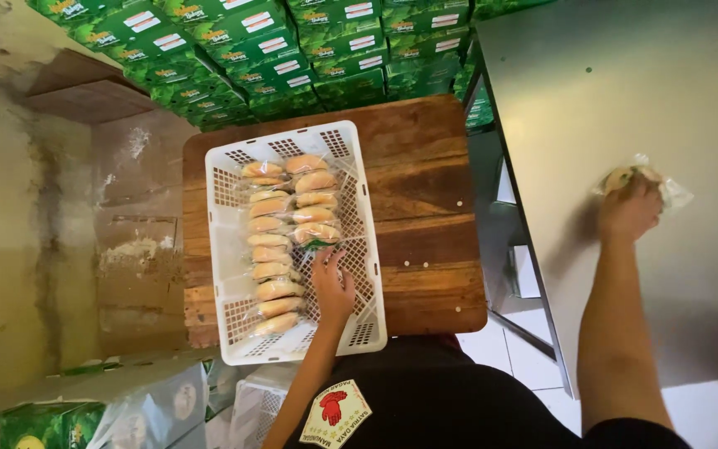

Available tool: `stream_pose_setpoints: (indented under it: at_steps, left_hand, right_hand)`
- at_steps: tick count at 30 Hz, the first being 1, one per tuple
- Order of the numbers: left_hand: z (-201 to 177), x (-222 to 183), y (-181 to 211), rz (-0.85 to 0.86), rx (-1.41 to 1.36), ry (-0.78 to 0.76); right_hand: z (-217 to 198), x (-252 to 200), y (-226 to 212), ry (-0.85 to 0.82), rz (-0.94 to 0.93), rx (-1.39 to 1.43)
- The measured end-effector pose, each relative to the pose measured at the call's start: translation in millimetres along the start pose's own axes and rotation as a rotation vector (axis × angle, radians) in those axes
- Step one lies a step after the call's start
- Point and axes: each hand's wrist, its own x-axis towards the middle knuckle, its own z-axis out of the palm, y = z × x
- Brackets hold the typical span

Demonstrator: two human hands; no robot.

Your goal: The person organizes packaged sandwiches in a plastic basket on a wooden table, taking some from a nearby metal surface and arranging them into rows inside the basket by hand.

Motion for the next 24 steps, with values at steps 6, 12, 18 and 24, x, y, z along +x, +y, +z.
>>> stream_pose_setpoints:
  at_steps: [6,12,18,24]
  left_hand:
    - [11.6,11.8,23.2,0.040,-0.064,-0.002]
    - [42.4,22.4,48.5,0.037,-0.178,-0.074]
    - [88.9,22.0,83.1,0.223,-0.408,-0.127]
    - [221.6,-34.8,77.4,-0.112,-0.780,-0.638]
  right_hand:
    - [9.2,-71.9,-0.1,0.115,-0.021,-0.103]
    - [-18.0,-152.3,14.9,0.147,0.017,0.215]
    - [-40.6,-168.1,31.4,0.076,0.119,0.063]
    - [12.8,-167.5,83.1,-0.095,0.336,0.285]
